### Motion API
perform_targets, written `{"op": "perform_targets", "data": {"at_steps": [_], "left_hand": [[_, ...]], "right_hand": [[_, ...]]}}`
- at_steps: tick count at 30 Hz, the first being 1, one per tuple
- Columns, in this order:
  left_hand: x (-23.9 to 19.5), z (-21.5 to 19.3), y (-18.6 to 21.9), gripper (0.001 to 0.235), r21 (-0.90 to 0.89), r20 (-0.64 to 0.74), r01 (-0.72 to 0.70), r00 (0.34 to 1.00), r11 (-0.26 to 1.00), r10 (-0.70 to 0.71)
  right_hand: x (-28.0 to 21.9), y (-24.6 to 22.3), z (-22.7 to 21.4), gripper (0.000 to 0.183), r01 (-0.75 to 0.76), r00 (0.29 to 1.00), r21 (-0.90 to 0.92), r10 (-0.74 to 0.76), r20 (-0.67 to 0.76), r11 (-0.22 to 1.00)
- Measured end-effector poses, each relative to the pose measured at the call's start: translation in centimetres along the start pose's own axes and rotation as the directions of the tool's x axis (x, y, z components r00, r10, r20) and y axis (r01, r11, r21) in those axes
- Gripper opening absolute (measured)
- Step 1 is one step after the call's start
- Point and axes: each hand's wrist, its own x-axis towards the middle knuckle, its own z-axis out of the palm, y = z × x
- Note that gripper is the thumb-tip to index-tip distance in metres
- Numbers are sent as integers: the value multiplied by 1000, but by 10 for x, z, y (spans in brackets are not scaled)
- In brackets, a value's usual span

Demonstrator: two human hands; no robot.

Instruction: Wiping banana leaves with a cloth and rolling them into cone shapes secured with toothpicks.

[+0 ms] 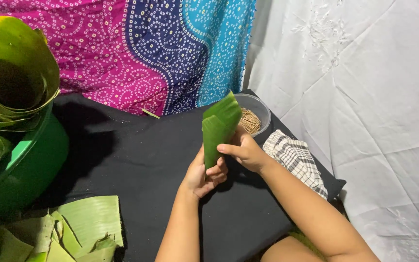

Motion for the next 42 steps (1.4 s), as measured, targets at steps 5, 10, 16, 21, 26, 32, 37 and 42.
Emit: {"op": "perform_targets", "data": {"at_steps": [5,10,16,21,26,32,37,42], "left_hand": [[6,20,-7,50,528,-358,-147,855,836,376],[10,12,-27,33,950,-79,-140,756,279,649],[2,23,-14,48,957,-64,-184,617,223,785],[3,28,1,44,495,-369,-361,736,790,568],[-2,24,6,58,456,-379,-275,800,846,465],[-16,37,21,61,290,-364,-172,890,942,274],[-3,13,9,40,446,-526,-373,626,814,575],[-15,24,3,43,620,-519,-505,309,600,797]], "right_hand": [[-1,-13,23,68,-24,956,-324,-73,-283,946],[1,-30,46,72,-79,901,-444,-127,-415,893],[5,-30,38,53,-28,953,-382,-91,-290,924],[4,-41,27,61,31,961,-281,-106,-257,959],[3,-50,29,73,86,975,-311,-144,-167,947],[3,-48,22,46,118,979,-281,-159,-127,952],[1,-36,13,37,183,966,-384,-238,-99,905],[2,-27,27,24,164,974,-503,-221,-56,849]]}}
